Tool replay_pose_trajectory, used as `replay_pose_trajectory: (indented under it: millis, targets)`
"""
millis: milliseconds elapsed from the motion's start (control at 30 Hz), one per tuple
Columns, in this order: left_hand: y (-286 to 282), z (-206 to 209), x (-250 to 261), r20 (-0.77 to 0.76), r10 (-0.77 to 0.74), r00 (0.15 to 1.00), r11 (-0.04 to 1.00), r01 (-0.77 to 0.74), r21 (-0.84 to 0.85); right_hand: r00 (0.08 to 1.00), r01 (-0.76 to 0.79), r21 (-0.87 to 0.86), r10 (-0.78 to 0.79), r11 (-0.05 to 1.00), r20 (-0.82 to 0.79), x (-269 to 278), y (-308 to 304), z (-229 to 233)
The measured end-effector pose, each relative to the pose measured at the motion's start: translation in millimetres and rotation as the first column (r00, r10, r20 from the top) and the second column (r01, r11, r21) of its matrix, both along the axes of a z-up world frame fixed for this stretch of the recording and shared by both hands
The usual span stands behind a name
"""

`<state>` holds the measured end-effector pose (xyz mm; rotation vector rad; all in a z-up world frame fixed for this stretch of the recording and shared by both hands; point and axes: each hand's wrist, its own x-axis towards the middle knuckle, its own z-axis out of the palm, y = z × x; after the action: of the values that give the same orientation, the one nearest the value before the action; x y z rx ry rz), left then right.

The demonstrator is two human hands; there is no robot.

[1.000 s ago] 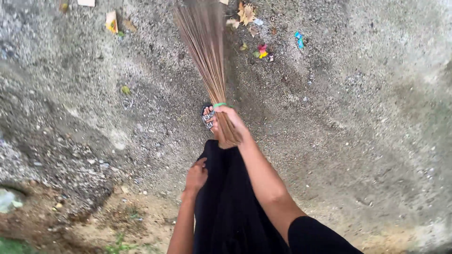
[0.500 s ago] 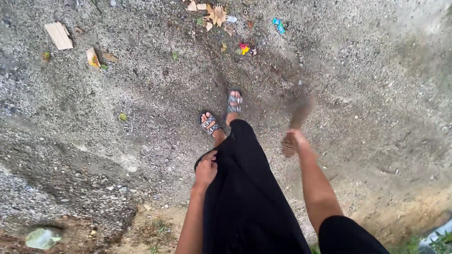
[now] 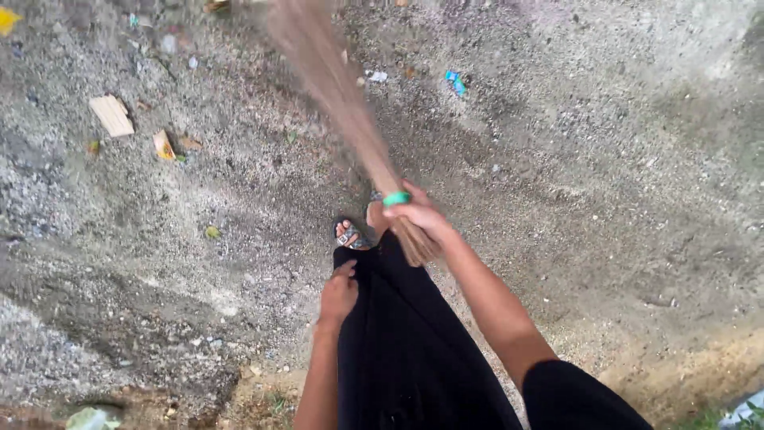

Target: Sweeping dirt and debris on an outdoor ground surface using a stick broom.

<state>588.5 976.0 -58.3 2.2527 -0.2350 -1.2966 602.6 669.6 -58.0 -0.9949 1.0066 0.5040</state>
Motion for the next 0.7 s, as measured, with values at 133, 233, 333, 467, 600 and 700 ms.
replay_pose_trajectory:
  millis: [133, 233, 333, 467, 600, 700]
  targets:
    - [-61.5, 4.5, 30.1, 0.021, 0.009, 1.000, 0.995, -0.007, -0.103, 0.929, 0.239, -0.221, -0.289, 0.946, -0.230, -130.6, -107.8, -44.2]
    - [-79.6, 9.9, 41.8, -0.019, 0.004, 1.000, 0.991, -0.006, -0.131, 0.763, 0.385, -0.303, -0.486, 0.872, -0.426, -163.4, -142.6, -49.5]
    - [-71.9, 6.1, 42.3, -0.014, 0.016, 1.000, 0.992, -0.018, -0.126, 0.737, 0.318, -0.315, -0.442, 0.894, -0.511, -128.5, -138.0, -52.2]
    - [-48.3, 19.6, 54.7, -0.014, 0.008, 1.000, 1.000, -0.008, 0.001, 0.960, 0.168, 0.057, -0.150, 0.984, -0.236, -35.9, -30.9, -159.8]
    - [-33.1, 16.9, 75.3, 0.077, -0.027, 0.997, 0.999, 0.024, 0.032, 0.990, 0.141, 0.109, -0.143, 0.984, 0.009, 95.6, 32.3, -139.5]
    - [-47.8, 25.3, 96.3, 0.033, -0.030, 0.999, 0.997, 0.028, 0.073, 0.981, 0.172, 0.323, -0.191, 0.931, 0.029, 137.1, -12.1, -31.0]
